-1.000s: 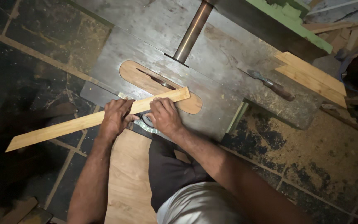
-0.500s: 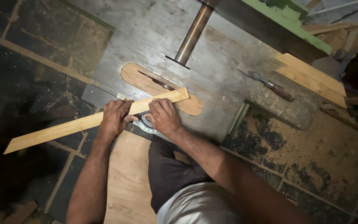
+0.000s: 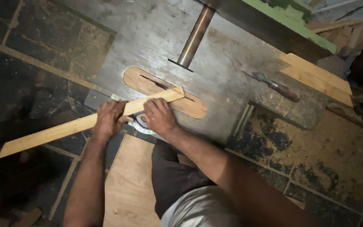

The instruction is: The person holds a wooden board against a miter gauge and moves it along a table saw surface, repeatedly positioning different wooden pieces around the saw and a metal guide.

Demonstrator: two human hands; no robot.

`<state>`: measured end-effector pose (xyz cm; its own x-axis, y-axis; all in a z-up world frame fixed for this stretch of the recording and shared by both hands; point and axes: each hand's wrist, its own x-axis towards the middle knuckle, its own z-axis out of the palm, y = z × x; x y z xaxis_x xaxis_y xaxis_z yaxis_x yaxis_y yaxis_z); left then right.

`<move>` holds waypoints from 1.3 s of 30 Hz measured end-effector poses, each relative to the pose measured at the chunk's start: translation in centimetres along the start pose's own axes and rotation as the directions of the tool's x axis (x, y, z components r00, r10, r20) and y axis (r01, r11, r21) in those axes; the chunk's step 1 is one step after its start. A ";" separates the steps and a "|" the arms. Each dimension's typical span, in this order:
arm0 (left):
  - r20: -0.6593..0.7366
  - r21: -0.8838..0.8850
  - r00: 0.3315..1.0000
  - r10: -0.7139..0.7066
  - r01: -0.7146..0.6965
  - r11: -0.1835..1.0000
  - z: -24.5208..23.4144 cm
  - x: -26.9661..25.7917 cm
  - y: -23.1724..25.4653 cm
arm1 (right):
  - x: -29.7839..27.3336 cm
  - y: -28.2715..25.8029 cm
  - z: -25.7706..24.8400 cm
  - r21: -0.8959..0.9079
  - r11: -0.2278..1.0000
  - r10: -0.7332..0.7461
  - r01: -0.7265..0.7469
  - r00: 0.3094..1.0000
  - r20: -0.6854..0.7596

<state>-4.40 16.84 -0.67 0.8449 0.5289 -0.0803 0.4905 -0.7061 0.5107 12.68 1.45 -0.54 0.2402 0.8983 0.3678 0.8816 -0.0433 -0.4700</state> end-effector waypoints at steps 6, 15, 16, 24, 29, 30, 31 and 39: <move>-0.095 0.114 0.991 0.093 -0.082 0.990 -0.6 0.5 -3.0 | 2.1 -0.9 1.9 -0.013 1.000 0.012 -0.012 1.000 0.012; 0.001 0.158 0.993 0.116 -0.114 0.981 -2.8 0.2 -3.0 | 2.7 -1.4 2.0 -0.009 1.000 0.006 -0.006 1.000 -0.004; 0.004 0.183 0.993 0.117 -0.116 0.976 -2.7 0.0 -3.1 | 2.6 -1.5 1.8 -0.012 1.000 -0.005 0.005 1.000 -0.001; -0.068 0.249 0.997 -0.026 0.042 0.968 -4.6 -4.8 -4.0 | -1.4 -2.3 -0.6 -0.176 0.983 -0.036 0.046 0.998 0.061; -0.123 0.227 0.990 -0.071 0.098 0.969 -5.2 -7.6 -3.3 | -2.7 -0.6 -1.1 -0.066 0.996 -0.050 0.059 0.990 0.132; -0.124 0.228 0.988 -0.093 0.120 0.966 -5.0 -8.2 -2.8 | -3.2 -0.4 -1.2 -0.093 0.993 -0.060 0.073 0.989 0.136; -0.125 0.229 0.985 -0.115 0.142 0.963 -4.8 -8.8 -2.2 | -4.0 -0.3 -1.5 -0.080 0.994 -0.062 0.073 0.990 0.129; -0.056 0.182 0.998 -0.034 0.044 0.982 -1.1 -10.2 5.3 | -13.5 3.9 -9.4 -0.035 0.993 -0.104 0.109 0.987 0.122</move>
<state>-10.65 8.20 3.83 0.8141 0.5786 -0.0496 0.5581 -0.7559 0.3423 16.67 -14.94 0.22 0.0958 0.9444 0.3146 0.9161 0.0400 -0.3989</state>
